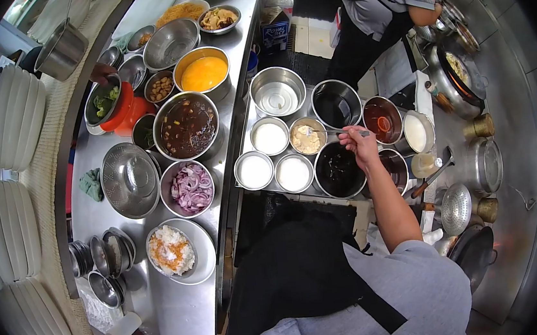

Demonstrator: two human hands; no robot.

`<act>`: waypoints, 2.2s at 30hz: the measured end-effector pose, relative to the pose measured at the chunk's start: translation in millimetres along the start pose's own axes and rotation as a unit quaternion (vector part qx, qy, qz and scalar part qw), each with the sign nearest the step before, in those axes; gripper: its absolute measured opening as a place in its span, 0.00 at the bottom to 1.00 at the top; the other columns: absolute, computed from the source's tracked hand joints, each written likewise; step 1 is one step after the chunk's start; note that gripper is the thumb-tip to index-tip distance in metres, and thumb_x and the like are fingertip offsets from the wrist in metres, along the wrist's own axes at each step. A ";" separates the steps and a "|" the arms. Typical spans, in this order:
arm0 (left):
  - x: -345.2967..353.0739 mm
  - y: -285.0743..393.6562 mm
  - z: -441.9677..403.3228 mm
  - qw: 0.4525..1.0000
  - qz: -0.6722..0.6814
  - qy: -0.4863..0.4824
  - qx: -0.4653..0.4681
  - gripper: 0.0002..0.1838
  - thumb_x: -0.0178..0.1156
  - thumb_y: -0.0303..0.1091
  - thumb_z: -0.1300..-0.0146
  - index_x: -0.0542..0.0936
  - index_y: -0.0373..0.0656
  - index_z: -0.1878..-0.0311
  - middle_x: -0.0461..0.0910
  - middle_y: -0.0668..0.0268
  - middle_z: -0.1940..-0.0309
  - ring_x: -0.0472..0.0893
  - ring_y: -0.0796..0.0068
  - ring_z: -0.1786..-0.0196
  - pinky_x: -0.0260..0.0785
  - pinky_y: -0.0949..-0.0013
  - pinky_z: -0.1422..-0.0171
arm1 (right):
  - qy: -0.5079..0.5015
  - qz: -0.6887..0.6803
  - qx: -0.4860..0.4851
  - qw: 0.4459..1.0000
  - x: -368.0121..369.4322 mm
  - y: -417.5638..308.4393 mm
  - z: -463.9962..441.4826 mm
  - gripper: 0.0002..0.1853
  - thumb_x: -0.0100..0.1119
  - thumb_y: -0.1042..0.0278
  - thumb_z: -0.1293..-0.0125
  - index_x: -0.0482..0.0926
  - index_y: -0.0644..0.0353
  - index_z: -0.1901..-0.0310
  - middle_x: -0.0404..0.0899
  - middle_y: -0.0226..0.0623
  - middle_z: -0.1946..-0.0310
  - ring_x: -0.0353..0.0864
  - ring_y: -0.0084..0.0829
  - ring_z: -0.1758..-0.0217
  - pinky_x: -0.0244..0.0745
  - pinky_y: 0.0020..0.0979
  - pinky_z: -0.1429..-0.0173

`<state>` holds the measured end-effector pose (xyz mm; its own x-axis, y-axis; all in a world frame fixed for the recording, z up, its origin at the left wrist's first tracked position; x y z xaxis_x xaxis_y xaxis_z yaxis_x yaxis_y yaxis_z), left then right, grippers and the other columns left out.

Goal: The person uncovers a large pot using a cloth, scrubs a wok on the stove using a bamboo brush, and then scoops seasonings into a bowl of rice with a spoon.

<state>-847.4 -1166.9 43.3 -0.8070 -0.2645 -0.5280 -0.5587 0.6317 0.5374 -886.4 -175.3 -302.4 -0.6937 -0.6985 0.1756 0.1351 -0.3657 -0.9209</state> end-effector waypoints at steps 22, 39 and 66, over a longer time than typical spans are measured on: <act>-18.8 10.4 20.3 0.984 0.042 0.147 0.087 0.14 0.55 0.38 0.33 0.79 0.43 0.50 0.84 0.54 0.59 0.83 0.58 0.61 0.72 0.59 0.59 | -0.422 0.101 0.058 0.899 369.8 26.7 186.6 0.10 0.55 0.69 0.31 0.80 0.67 0.57 0.84 0.43 0.70 0.82 0.26 0.72 0.74 0.22 0.70; -8.5 -13.1 10.7 0.989 0.047 0.110 0.084 0.19 0.57 0.44 0.33 0.80 0.46 0.44 0.84 0.61 0.55 0.83 0.61 0.54 0.74 0.62 0.51 | -0.137 0.048 -0.172 0.974 209.9 -106.2 127.9 0.12 0.55 0.65 0.28 0.79 0.66 0.54 0.85 0.39 0.67 0.83 0.23 0.68 0.77 0.20 0.69; -23.0 -22.8 -4.3 0.956 0.224 0.116 0.150 0.19 0.59 0.32 0.37 0.77 0.30 0.46 0.82 0.52 0.56 0.81 0.59 0.55 0.73 0.60 0.48 | -0.283 0.318 -0.115 0.898 200.5 43.7 31.5 0.14 0.52 0.63 0.31 0.81 0.65 0.63 0.84 0.36 0.76 0.83 0.27 0.75 0.76 0.27 0.67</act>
<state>-817.0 -1178.4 46.1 -0.9926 -0.0516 -0.1100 -0.0955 0.8908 0.4443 -997.3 -350.8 -296.5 -0.0491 -0.9455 -0.3218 0.1808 0.3085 -0.9339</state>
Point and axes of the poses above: each hand's wrist, its own z-axis away from the middle knuckle, its own x-axis out of the palm, y = z × x, the point moved 8 cm from there along -z, towards the middle knuckle
